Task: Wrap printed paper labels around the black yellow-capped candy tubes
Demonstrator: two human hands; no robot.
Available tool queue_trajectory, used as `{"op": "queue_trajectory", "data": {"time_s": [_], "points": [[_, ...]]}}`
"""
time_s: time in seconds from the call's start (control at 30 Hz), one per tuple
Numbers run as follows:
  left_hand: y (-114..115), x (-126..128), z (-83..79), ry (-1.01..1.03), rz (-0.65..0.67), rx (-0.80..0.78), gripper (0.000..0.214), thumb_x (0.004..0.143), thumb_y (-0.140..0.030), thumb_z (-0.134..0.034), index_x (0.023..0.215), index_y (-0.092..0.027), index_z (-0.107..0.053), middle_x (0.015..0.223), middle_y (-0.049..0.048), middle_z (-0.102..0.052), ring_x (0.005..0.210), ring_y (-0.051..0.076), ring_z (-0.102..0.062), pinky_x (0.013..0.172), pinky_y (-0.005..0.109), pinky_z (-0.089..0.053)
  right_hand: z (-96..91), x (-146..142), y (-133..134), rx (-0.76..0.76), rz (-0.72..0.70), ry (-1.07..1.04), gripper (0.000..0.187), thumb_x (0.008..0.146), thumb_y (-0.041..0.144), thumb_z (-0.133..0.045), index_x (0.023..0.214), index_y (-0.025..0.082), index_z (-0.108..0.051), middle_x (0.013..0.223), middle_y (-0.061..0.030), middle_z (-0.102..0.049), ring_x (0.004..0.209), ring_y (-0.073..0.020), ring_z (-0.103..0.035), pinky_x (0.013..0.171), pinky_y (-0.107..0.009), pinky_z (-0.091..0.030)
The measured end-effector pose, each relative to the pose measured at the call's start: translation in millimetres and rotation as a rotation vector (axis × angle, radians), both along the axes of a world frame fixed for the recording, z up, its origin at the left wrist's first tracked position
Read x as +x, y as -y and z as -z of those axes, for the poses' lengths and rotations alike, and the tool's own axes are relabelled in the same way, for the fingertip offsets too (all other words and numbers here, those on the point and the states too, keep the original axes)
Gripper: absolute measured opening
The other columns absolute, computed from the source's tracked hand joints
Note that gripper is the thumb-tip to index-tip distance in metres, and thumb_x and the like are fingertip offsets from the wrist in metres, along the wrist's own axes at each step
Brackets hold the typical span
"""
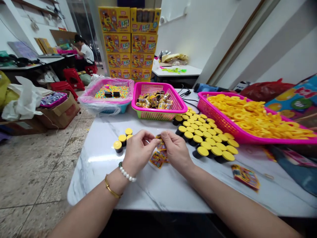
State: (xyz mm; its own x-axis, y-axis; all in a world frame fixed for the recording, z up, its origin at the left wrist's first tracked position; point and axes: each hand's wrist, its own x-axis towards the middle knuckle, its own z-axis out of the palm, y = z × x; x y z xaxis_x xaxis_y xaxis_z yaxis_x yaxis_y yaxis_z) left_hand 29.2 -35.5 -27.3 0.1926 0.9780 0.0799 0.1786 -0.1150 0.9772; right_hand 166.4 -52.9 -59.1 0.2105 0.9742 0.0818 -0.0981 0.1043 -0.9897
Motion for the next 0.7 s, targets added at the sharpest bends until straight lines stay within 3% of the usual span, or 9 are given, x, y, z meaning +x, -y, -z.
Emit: {"op": "queue_trajectory", "data": {"time_s": [0.13, 0.33, 0.5, 0.7], "points": [[-3.5, -3.8, 0.6, 0.071, 0.052, 0.007, 0.014, 0.073, -0.029, -0.069, 0.073, -0.017, -0.064, 0.065, 0.0004, -0.064, 0.054, 0.010, -0.055, 0.050, 0.020, -0.044, -5.3, -4.8, 5.7, -0.008, -0.032, 0.034, 0.047, 0.078, 0.065, -0.064, 0.072, 0.019, -0.058, 0.055, 0.0052, -0.047, 0.046, -0.0069, -0.039, 0.042, -0.020, -0.033], [-8.7, -9.6, -2.3, 0.076, -0.026, 0.056, 0.010, 0.073, -0.025, -0.068, 0.068, -0.016, -0.064, 0.060, -0.0014, -0.062, 0.051, 0.008, -0.053, 0.049, 0.019, -0.042, -5.7, -5.5, 4.6, -0.080, -0.160, -0.013, 0.043, 0.074, 0.060, -0.071, 0.081, 0.019, -0.059, 0.058, 0.0042, -0.054, 0.045, -0.0076, -0.045, 0.040, -0.019, -0.033], [-8.8, -10.7, -6.9, 0.220, -0.063, -0.001, 0.022, 0.074, -0.035, -0.068, 0.067, -0.016, -0.060, 0.055, -0.0031, -0.057, 0.042, 0.006, -0.048, 0.041, 0.018, -0.037, -5.4, -3.4, 4.6, 0.016, -0.032, 0.100, 0.050, 0.076, 0.066, -0.065, 0.065, 0.019, -0.052, 0.049, 0.0059, -0.046, 0.041, -0.0063, -0.039, 0.039, -0.020, -0.031], [3.4, -9.3, -13.7, 0.296, -0.014, 0.012, 0.042, 0.076, -0.054, -0.067, 0.064, -0.014, -0.065, 0.050, -0.0014, -0.055, 0.034, 0.005, -0.040, 0.035, 0.019, -0.029, -11.0, -1.3, 4.7, 0.059, 0.057, 0.171, 0.053, 0.080, 0.071, -0.055, 0.065, 0.020, -0.053, 0.047, 0.0053, -0.045, 0.039, -0.0082, -0.039, 0.037, -0.022, -0.031]]}}
